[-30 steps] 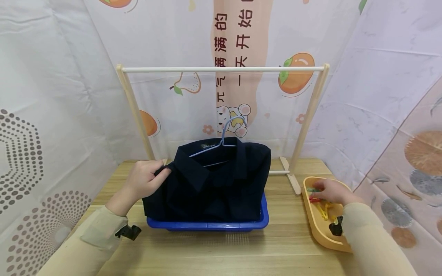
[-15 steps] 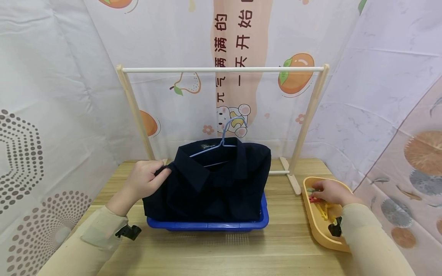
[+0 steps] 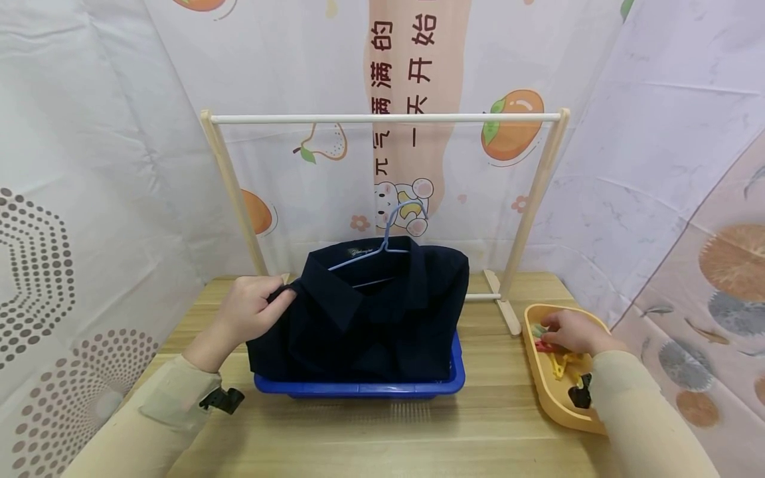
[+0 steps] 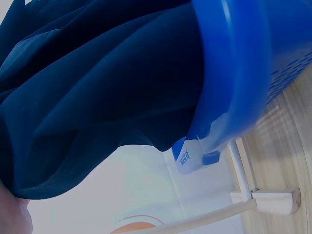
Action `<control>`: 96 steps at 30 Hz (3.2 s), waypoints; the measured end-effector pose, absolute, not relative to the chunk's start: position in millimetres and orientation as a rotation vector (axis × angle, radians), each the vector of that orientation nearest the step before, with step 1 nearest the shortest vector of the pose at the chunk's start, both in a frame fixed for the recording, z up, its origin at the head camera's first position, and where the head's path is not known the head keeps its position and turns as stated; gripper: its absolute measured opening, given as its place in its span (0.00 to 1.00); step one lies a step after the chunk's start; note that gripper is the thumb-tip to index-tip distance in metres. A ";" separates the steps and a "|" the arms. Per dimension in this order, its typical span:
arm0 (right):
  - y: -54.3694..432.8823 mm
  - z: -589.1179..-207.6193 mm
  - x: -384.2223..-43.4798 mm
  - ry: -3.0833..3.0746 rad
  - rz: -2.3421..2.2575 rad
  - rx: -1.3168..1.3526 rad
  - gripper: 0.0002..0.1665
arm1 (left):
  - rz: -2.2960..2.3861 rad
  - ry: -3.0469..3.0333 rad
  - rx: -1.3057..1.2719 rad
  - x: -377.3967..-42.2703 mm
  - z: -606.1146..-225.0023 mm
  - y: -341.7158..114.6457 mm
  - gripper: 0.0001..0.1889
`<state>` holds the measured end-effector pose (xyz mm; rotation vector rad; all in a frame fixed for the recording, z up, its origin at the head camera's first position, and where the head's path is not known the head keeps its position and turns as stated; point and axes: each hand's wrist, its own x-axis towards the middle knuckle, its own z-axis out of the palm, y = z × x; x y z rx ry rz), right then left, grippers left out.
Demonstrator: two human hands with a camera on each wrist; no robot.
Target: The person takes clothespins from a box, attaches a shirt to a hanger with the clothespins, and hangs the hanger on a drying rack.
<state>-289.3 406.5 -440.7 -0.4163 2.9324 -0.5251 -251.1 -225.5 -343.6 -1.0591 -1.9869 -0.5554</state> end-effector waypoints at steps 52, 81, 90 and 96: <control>392.8 -459.3 -296.4 2.985 -0.452 -0.195 0.23 | -0.571 -1.977 -1.063 -252.5 -348.2 -228.3 0.21; 392.6 -448.0 -288.6 2.992 -0.499 -0.248 0.13 | -0.562 -1.969 -1.062 -253.0 -348.9 -228.4 0.20; 396.5 -444.3 -288.2 2.919 -0.609 -0.203 0.10 | -0.552 -1.973 -1.066 -253.1 -348.2 -227.8 0.20; 400.8 -441.7 -288.7 2.950 -0.569 -0.213 0.12 | -0.549 -1.973 -1.066 -253.0 -348.1 -228.4 0.20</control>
